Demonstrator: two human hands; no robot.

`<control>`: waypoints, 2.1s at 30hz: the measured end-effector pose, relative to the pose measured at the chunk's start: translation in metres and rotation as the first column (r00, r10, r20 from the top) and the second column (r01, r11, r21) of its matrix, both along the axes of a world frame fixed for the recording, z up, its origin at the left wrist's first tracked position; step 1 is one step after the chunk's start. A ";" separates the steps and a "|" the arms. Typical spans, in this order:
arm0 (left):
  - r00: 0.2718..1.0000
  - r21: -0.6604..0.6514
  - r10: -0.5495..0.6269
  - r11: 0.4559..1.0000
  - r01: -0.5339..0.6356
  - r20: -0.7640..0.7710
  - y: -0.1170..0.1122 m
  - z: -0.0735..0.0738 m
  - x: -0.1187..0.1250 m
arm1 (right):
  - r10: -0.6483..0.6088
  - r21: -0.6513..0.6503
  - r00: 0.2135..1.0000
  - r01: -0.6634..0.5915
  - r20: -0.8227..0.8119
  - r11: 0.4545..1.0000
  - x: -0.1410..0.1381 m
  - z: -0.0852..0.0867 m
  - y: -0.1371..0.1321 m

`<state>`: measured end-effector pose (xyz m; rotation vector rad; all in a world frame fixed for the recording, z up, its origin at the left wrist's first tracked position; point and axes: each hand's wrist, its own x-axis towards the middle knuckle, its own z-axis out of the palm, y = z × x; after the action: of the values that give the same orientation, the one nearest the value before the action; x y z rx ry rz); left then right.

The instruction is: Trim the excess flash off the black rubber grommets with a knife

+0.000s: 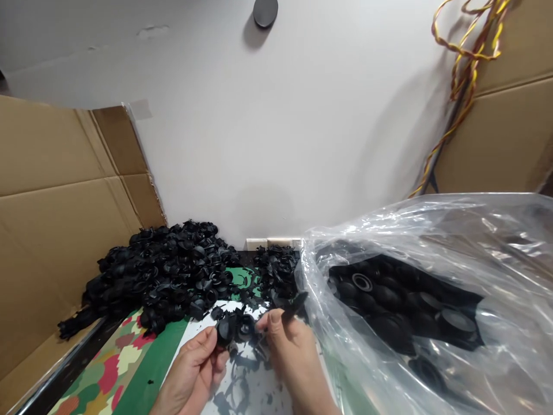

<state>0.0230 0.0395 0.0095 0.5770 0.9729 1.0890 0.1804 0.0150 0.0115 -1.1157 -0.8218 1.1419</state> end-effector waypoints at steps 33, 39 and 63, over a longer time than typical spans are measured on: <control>0.984 0.117 -0.032 0.992 0.053 -0.175 -0.014 0.003 0.014 | -0.245 0.247 0.928 0.177 0.282 0.953 -0.027 -0.016 -0.004; 0.979 0.179 0.002 0.983 0.036 -0.206 -0.015 -0.005 0.011 | -0.318 0.497 0.729 -0.035 0.606 0.867 -0.024 -0.016 -0.003; 0.837 0.525 0.250 0.849 0.051 -0.486 -0.016 -0.001 0.012 | -0.045 0.058 0.999 0.046 -0.009 0.997 -0.004 0.005 0.001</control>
<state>0.0355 0.0237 0.0082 1.3538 1.2046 1.3321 0.1763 0.0161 0.0169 -1.0760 -0.8149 1.0777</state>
